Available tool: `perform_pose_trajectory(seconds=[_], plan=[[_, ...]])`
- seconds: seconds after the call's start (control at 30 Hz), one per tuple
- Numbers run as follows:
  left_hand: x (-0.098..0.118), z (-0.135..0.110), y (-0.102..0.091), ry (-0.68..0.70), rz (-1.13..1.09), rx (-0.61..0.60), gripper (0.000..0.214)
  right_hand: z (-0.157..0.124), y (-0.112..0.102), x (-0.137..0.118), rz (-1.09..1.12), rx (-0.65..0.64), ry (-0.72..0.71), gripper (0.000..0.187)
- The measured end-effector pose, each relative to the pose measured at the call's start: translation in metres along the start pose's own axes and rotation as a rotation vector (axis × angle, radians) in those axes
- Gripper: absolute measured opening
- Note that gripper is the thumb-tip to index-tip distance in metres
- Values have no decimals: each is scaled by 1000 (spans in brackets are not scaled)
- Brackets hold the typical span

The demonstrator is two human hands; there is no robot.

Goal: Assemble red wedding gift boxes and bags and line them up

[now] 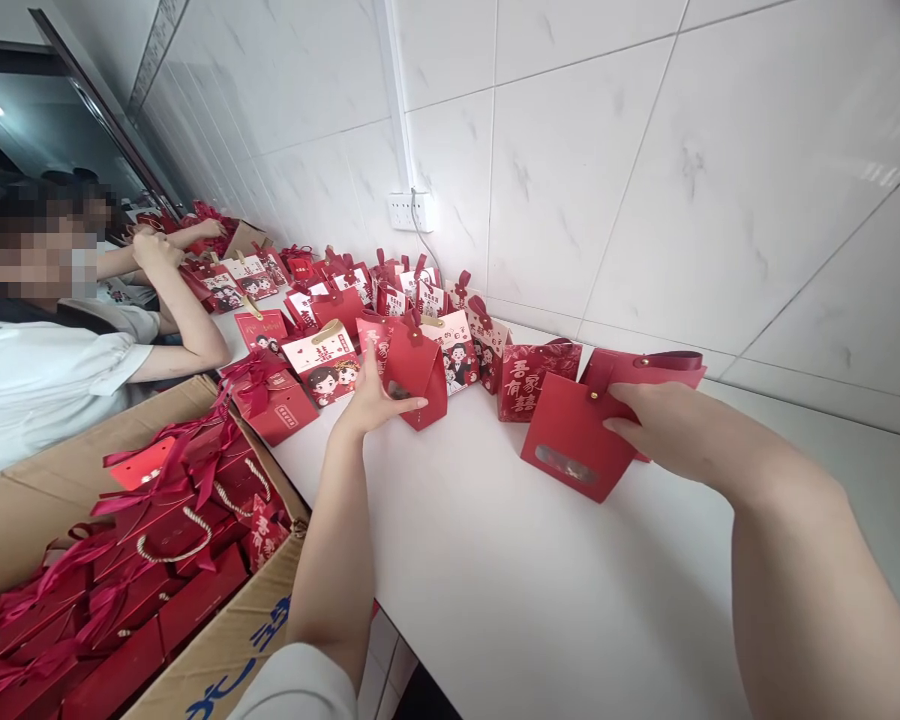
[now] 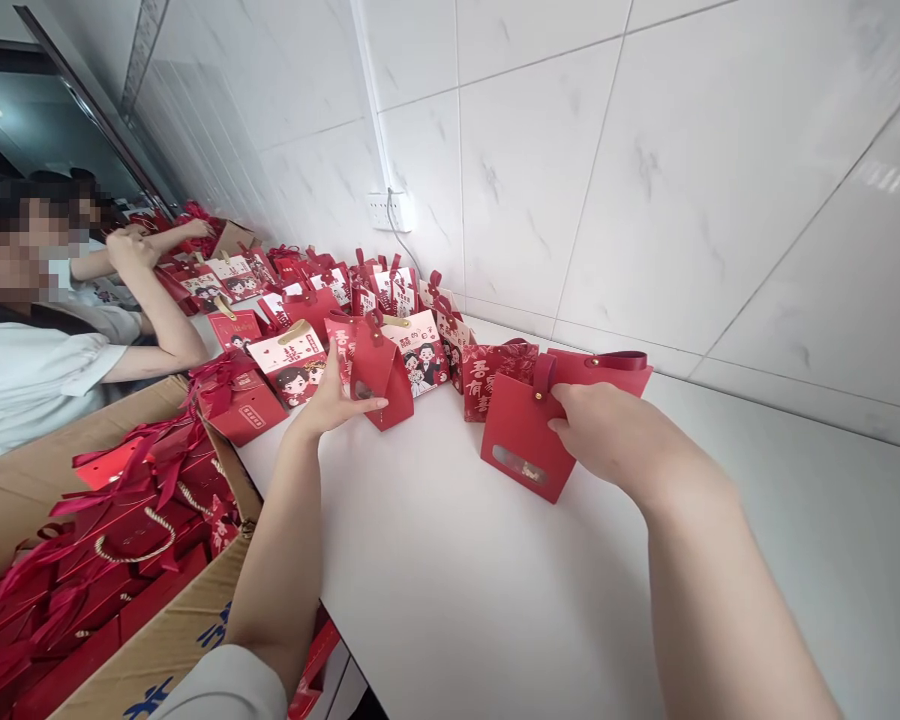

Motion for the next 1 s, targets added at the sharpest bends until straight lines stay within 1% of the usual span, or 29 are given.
perform_pose_trajectory(seconds=[0.07, 0.1, 0.13, 0.17, 0.23, 0.3, 0.33, 0.4, 0.47, 0.5, 0.63, 0.67, 0.73, 0.8, 0.83, 0.87, 0.93, 1.0], plan=[[-1, 2, 8, 3, -162, -121, 125, 1, 1, 1, 15, 0, -8, 14], [-1, 2, 11, -9, -211, -149, 122, 1, 1, 1, 17, 1, -13, 15], [0, 3, 11, -11, -234, -137, 117, 0, 1, 0, 14, 2, -15, 15], [0, 4, 9, -9, -234, -93, 110, 0, 0, 0, 10, 1, -18, 16], [2, 6, 2, 6, -223, 39, 85, -2, -1, -1, 4, -3, -16, 17], [3, 7, -5, 31, -249, 123, 59, -4, -3, -2, 2, -9, -16, 19], [4, 8, -6, 44, -276, 124, 50, -4, -4, -2, 7, -5, -18, 21], [6, 8, -6, 58, -334, 50, 40, -6, -6, -4, 33, 1, -40, 23], [8, 6, -2, 64, -392, -52, 35, -7, -8, -8, 78, 18, -79, 24], [10, 5, -1, 74, -428, -83, 33, -8, -9, -10, 102, 26, -100, 24], [20, 2, 7, 169, -567, -96, 25, -8, -13, -20, 127, 109, -146, 19], [24, 2, 13, 180, -566, -127, 26, -6, -13, -23, 114, 134, -156, 18], [30, 0, 26, 161, -527, -247, 31, -2, -11, -29, 82, 161, -169, 14], [36, -3, 38, 123, -494, -353, 40, 4, -6, -32, 70, 141, -171, 14], [38, -4, 42, 108, -489, -375, 42, 7, -4, -33, 80, 125, -172, 14], [40, -4, 44, 99, -486, -377, 44, 8, -2, -33, 101, 107, -171, 15], [40, -4, 44, 101, -476, -341, 45, 10, 0, -32, 163, 77, -176, 17], [37, -2, 42, 121, -458, -279, 44, 7, -5, -30, 233, 96, -207, 22]])
Point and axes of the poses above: each hand's wrist, its own z-axis towards the middle knuckle, its own y-axis out of the palm, x = y × z, the point moved 5 cm from there along z, towards the middle knuckle, and after that the axes turned 2 degrees about -y, right-handed, at the moved point
